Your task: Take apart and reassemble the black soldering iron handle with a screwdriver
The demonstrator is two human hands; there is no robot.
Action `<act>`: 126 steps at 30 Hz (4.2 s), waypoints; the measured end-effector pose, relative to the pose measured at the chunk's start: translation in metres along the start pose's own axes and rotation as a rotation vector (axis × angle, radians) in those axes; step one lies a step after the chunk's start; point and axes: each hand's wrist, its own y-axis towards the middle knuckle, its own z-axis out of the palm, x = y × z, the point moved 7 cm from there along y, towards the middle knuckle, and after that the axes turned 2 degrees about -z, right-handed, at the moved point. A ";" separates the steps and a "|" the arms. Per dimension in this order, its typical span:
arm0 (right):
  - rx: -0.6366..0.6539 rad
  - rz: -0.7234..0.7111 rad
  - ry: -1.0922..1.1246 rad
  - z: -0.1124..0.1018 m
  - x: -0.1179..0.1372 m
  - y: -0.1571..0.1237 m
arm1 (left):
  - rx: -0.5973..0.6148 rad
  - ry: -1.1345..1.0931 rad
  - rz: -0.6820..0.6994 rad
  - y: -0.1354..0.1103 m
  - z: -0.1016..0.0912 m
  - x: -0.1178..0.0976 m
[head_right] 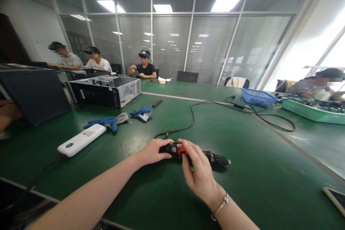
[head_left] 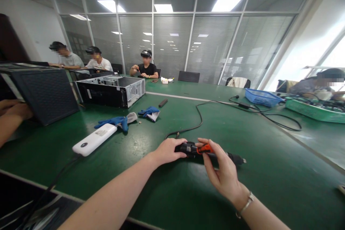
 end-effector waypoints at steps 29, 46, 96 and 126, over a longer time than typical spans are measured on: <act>-0.385 0.223 0.040 -0.030 -0.032 -0.008 | 0.038 -0.030 0.002 -0.001 0.007 -0.018; -0.101 0.297 -0.177 -0.015 -0.038 0.004 | 0.052 -0.105 -0.024 0.002 0.013 -0.008; -0.146 0.264 -0.028 -0.014 -0.033 0.000 | 0.034 -0.030 -0.052 0.001 0.010 -0.011; -0.176 0.229 -0.095 -0.017 -0.032 -0.001 | 0.036 -0.022 -0.042 0.001 0.010 -0.012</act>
